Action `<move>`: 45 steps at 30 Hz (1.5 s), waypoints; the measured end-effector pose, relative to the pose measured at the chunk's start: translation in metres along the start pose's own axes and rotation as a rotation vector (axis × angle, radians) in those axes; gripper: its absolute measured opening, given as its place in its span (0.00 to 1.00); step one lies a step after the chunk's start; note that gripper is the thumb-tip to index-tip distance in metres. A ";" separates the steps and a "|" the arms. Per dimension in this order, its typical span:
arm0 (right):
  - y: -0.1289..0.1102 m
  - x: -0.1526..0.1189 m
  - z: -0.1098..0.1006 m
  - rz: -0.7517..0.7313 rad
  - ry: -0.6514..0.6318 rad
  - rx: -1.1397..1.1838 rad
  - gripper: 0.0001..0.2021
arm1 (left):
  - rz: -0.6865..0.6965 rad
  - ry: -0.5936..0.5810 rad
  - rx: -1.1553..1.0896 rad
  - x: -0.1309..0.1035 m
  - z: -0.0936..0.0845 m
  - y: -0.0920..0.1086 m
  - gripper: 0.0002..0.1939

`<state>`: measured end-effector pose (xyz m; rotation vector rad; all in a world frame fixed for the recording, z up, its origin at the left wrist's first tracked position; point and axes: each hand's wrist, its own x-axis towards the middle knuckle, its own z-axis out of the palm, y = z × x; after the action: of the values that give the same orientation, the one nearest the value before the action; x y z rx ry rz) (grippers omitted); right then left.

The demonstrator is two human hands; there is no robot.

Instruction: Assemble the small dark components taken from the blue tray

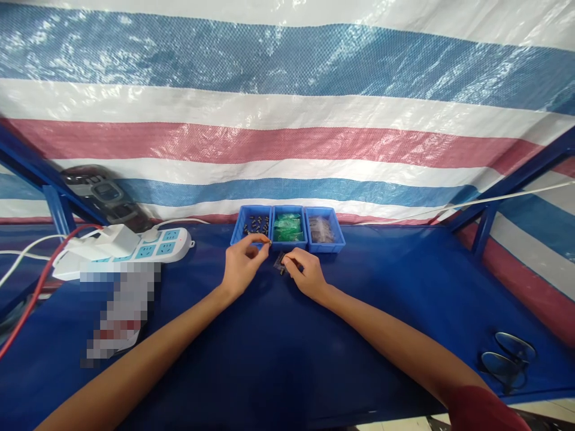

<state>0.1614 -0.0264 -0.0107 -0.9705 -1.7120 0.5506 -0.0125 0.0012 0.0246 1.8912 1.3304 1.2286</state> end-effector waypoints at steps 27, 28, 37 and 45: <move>-0.001 0.002 -0.002 -0.002 -0.028 -0.025 0.12 | 0.236 -0.530 0.805 0.107 -0.065 -0.026 0.15; -0.001 0.002 -0.002 -0.001 -0.030 -0.026 0.12 | 0.243 -0.548 0.795 0.107 -0.066 -0.028 0.16; -0.001 0.003 -0.002 0.011 -0.037 -0.018 0.13 | 0.261 -0.573 0.788 0.105 -0.065 -0.030 0.14; 0.000 0.002 0.000 0.018 -0.037 -0.022 0.13 | 0.260 -0.583 0.864 0.103 -0.062 -0.027 0.14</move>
<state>0.1614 -0.0248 -0.0092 -0.9976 -1.7469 0.5662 -0.0685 0.1011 0.0696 2.7776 1.3999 0.0802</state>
